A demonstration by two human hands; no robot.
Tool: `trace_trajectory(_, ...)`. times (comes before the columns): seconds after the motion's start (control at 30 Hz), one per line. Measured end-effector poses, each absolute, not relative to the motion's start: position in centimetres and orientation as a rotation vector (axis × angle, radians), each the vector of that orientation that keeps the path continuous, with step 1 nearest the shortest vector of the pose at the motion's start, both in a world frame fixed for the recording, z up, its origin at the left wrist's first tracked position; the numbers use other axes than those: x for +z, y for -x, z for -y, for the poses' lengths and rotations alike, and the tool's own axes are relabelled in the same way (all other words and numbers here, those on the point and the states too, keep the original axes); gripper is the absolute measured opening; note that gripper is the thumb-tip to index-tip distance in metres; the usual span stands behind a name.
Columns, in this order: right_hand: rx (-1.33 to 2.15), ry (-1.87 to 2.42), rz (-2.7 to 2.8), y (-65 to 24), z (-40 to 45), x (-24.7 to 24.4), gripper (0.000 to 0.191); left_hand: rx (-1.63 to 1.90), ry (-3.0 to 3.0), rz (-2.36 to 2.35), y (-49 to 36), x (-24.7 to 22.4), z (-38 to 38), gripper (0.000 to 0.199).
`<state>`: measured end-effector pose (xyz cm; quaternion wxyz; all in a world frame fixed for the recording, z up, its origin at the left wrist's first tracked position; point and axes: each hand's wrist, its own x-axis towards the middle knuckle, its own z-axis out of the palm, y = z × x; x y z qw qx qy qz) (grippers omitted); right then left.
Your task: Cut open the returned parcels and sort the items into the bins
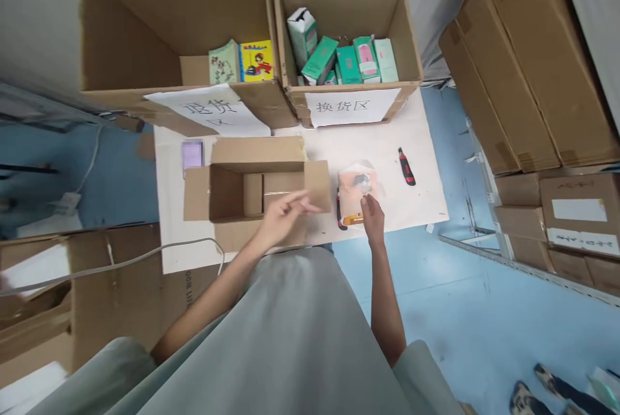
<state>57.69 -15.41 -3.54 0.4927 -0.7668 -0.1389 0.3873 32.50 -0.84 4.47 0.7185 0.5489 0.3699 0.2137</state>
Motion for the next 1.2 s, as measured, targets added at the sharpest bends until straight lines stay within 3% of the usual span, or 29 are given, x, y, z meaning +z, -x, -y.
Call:
trace_trajectory(0.2,1.347,1.664,0.467,-50.0,11.6,-1.8,0.079,0.877,-1.743,-1.71,-19.2,3.2,-1.7,0.065)
trace_trajectory(0.33,1.316,1.677,0.414,-45.8,9.8,-2.0,0.081,0.884,-1.435,-2.106,-12.3,-0.4,-1.4,0.086)
trace_trajectory(0.4,1.285,1.681,0.438,-44.4,8.8,-1.9,0.082,0.907,-1.246,-2.049,-10.0,-2.1,-1.4,0.08)
trace_trajectory(0.53,1.31,1.66,0.553,-42.3,6.5,-1.3,0.073,0.994,-1.172,-1.801,-7.4,-4.0,-2.0,0.05)
trace_trajectory(0.77,1.282,1.748,0.57,-39.8,2.5,-1.1,0.058,0.94,-1.165,-1.759,-5.3,-4.1,-4.4,0.047)
trace_trajectory(1.03,1.052,1.825,0.542,-43.2,7.1,-1.4,0.074,0.88,-1.41,-1.914,-7.9,-1.7,-4.9,0.044)
trace_trajectory(1.2,0.857,2.094,0.507,-49.3,11.2,-3.2,0.07,1.021,-1.724,-1.564,-13.1,2.6,-4.1,0.039)
